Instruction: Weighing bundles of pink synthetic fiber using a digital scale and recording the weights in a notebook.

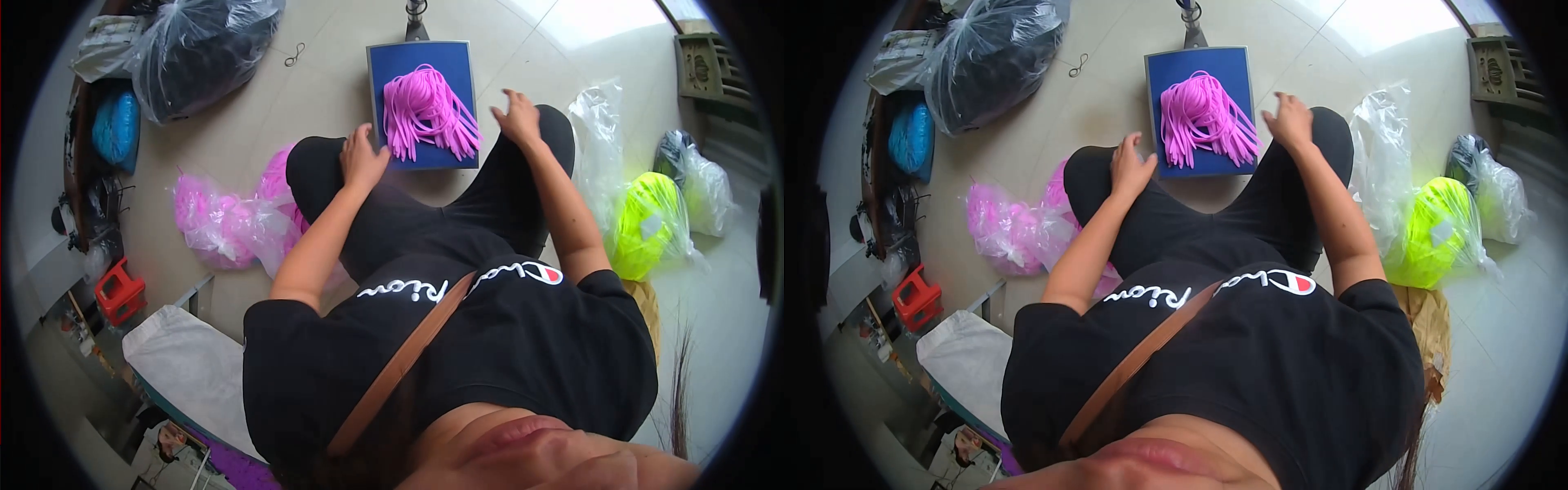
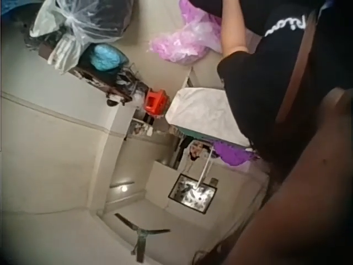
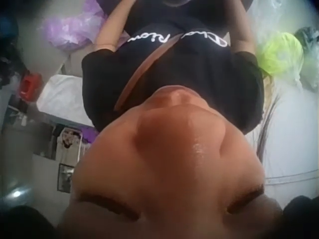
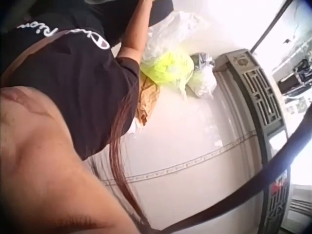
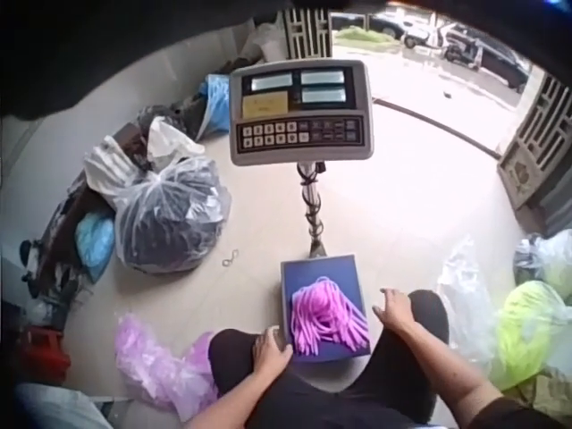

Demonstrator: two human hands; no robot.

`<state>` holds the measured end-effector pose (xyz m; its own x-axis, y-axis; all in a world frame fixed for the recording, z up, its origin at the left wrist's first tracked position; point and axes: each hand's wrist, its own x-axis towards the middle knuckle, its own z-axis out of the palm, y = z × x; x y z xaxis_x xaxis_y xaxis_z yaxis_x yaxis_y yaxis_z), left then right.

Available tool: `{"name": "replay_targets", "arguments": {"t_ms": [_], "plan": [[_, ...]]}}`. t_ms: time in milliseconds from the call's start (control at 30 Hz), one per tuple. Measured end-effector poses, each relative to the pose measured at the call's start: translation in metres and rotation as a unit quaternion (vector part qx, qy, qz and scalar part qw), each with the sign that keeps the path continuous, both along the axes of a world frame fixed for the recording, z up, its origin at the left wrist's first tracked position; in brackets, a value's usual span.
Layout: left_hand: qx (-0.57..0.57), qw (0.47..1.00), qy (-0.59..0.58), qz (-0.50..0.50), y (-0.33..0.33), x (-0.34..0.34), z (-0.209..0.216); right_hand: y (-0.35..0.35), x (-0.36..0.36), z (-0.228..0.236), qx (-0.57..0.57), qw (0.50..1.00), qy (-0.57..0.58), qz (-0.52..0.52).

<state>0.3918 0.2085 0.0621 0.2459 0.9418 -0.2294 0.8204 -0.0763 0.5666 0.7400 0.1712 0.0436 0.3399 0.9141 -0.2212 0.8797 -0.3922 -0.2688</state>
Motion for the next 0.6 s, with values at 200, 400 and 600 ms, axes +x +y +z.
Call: {"name": "replay_targets", "arguments": {"t_ms": [200, 400, 600], "plan": [[-0.244, 0.933, 0.156, 0.214, 0.043, 0.113, -0.111, 0.049, -0.064, -0.052, -0.114, 0.984, 0.137, -0.007], [-0.080, 0.956, 0.232, 0.163, 0.043, 0.122, -0.158, 0.042, -0.046, -0.032, 0.031, 0.953, 0.294, -0.066], [-0.083, 0.951, 0.246, 0.166, 0.050, 0.119, -0.175, 0.047, -0.041, 0.003, 0.046, 0.931, 0.346, -0.106]]}}
